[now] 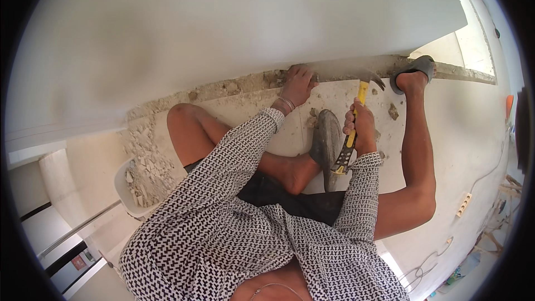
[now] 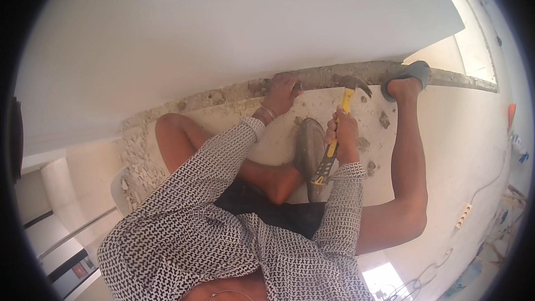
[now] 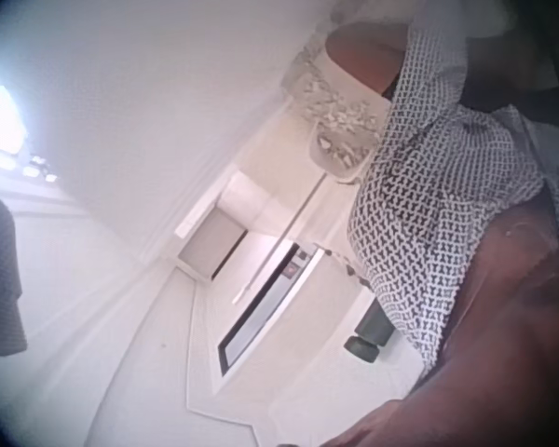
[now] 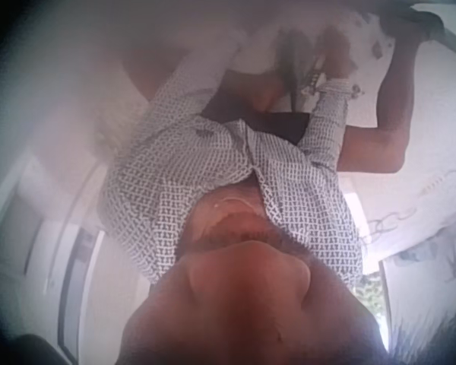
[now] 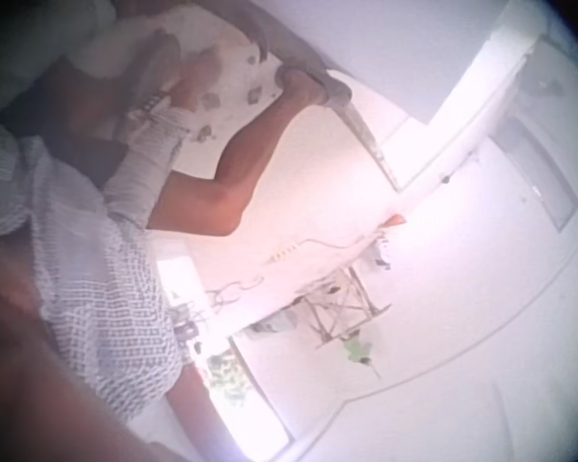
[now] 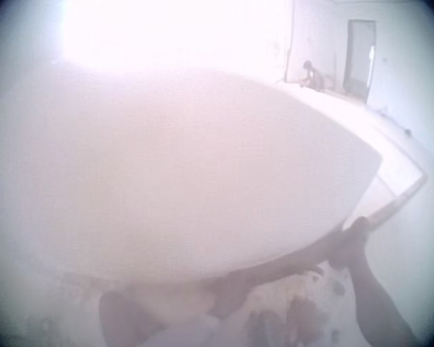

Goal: The person sits on the floor and uses a hammer and chisel to chip away at the base of a white wall. They repeatedly strike the chisel to break off pieces of the wall material, creating a pile of debris on the floor.

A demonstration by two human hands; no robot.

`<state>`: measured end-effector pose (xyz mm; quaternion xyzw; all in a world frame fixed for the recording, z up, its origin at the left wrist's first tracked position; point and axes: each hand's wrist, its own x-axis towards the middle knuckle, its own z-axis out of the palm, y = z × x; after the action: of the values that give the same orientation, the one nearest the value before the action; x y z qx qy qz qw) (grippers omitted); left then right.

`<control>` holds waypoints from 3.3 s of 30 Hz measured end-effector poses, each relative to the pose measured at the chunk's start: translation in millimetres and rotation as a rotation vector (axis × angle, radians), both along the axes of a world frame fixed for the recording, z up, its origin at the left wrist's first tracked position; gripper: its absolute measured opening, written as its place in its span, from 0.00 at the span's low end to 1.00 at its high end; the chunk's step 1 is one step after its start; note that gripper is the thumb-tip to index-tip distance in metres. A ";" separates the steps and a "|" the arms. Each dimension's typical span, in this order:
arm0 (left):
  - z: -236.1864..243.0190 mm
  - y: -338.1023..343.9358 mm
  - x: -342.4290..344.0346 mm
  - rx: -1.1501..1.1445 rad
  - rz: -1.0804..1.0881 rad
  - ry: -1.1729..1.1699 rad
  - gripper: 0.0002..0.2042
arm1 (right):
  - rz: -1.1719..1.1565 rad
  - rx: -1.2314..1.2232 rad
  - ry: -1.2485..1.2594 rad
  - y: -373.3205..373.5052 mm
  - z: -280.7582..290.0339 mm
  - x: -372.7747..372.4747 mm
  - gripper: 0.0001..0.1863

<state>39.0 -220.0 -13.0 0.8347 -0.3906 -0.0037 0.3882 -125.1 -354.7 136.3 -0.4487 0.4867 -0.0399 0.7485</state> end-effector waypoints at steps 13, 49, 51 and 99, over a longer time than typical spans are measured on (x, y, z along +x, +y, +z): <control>3.1 25.5 -0.4 0.146 -0.227 -0.267 0.16 | -0.089 0.004 -0.069 -9.0 -0.5 -18.5 0.13; 37.1 47.4 -16.3 0.258 -0.205 -0.170 0.14 | -0.214 0.013 -0.164 -14.7 -0.4 -20.8 0.12; 35.5 51.3 -18.7 0.175 -0.189 -0.261 0.14 | -0.203 0.006 -0.152 -12.2 1.3 -18.0 0.12; 54.4 101.0 -1.3 -0.482 0.399 0.423 0.09 | -0.023 -0.100 -0.076 16.9 24.3 -14.4 0.14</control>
<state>37.7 -119.0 41.3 0.7597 -0.1211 -0.0081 0.6388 -139.5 -337.8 160.6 -0.4782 0.4605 -0.0896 0.7425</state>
